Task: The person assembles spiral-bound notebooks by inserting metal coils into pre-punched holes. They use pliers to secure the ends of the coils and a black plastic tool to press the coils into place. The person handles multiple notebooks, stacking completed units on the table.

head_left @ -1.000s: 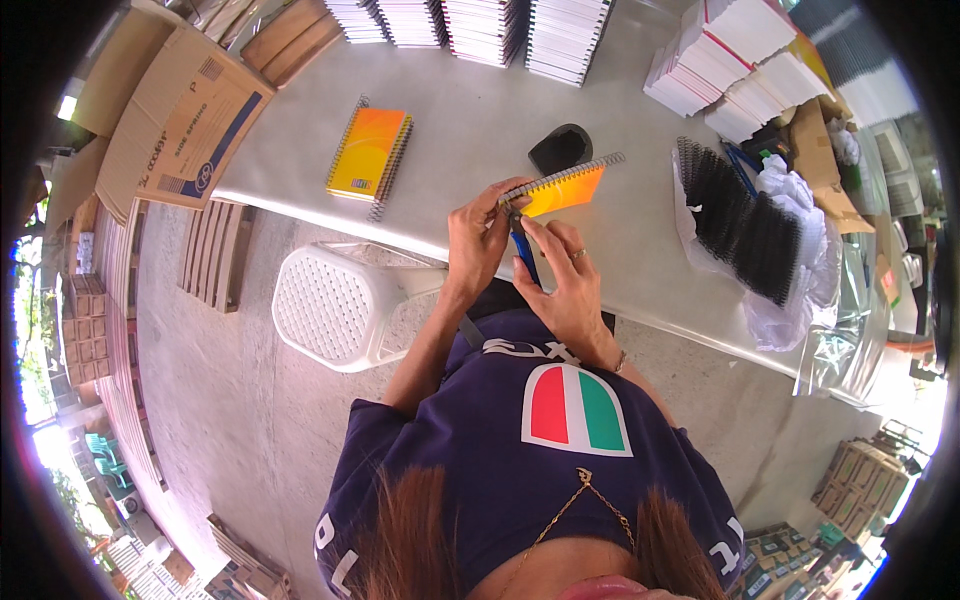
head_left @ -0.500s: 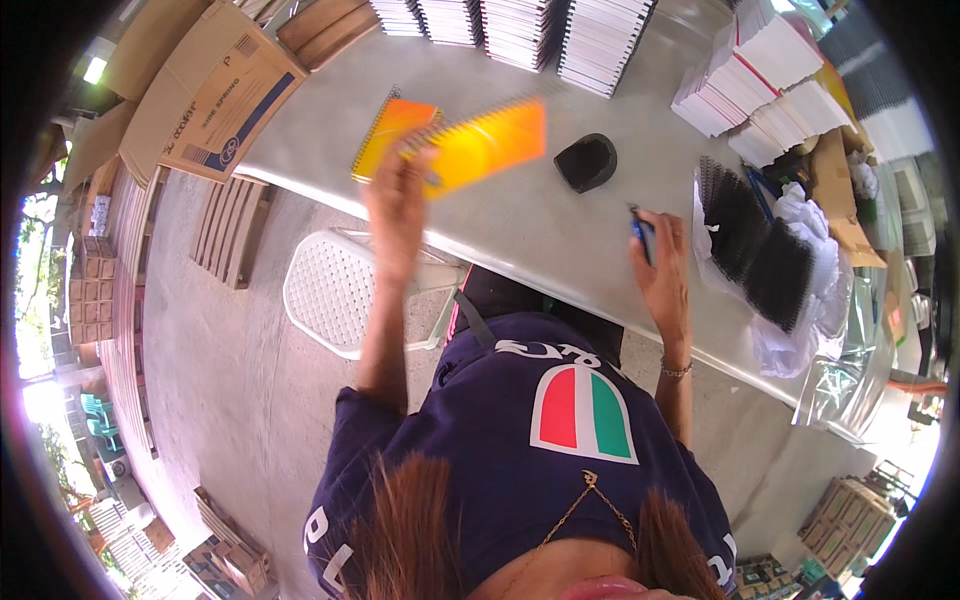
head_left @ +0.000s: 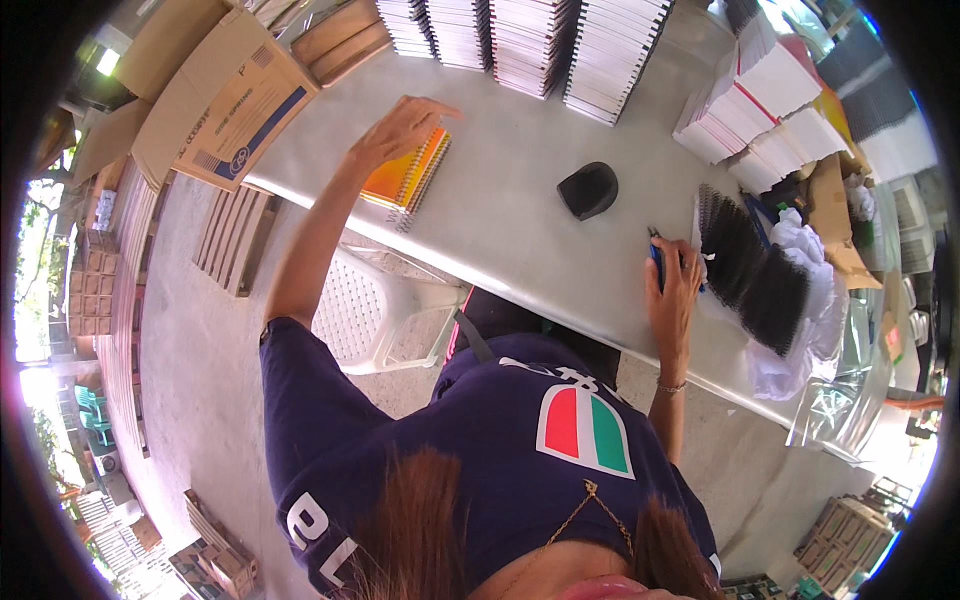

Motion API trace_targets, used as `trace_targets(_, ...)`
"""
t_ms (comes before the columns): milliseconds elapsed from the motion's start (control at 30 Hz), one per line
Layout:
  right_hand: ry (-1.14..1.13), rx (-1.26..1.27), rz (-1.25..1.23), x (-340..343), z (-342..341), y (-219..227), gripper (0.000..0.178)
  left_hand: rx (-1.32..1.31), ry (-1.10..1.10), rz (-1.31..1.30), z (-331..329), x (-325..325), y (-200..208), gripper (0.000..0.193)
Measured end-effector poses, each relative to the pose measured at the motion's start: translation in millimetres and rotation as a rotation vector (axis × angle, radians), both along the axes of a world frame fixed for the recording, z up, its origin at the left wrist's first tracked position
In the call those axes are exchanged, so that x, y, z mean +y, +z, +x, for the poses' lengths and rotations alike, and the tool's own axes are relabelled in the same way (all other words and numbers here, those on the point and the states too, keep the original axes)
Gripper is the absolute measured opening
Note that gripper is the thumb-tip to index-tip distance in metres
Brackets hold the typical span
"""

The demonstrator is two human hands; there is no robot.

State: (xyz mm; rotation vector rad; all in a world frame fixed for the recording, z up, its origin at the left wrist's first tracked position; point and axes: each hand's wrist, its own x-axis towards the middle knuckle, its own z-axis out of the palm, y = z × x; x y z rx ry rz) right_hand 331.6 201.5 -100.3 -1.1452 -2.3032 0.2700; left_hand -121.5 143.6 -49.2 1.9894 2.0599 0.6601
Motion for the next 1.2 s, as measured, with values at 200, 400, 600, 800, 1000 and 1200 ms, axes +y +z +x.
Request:
trace_targets(200,0.014,0.099,-0.082,2,3,7,0.028,0.2,0.031,0.028,-1,-3,-39,0.04)
trace_targets(400,-0.025,0.209,0.084,46,35,53,0.021,0.211,0.499,-0.086,41,-35,-39,0.08)
trace_targets(600,-0.058,0.108,0.174,78,48,94,0.019,0.219,0.482,-0.043,37,-26,-58,0.085)
trace_targets(800,-0.077,0.178,0.191,102,75,124,0.019,0.223,0.445,-0.201,35,-39,-38,0.094)
trace_targets(1000,-0.119,0.169,0.3,134,114,128,0.021,0.182,0.437,-0.144,28,-48,-46,0.095)
trace_targets(1200,-0.16,0.487,0.36,172,146,148,0.024,0.15,0.443,-0.111,30,-41,-37,0.085)
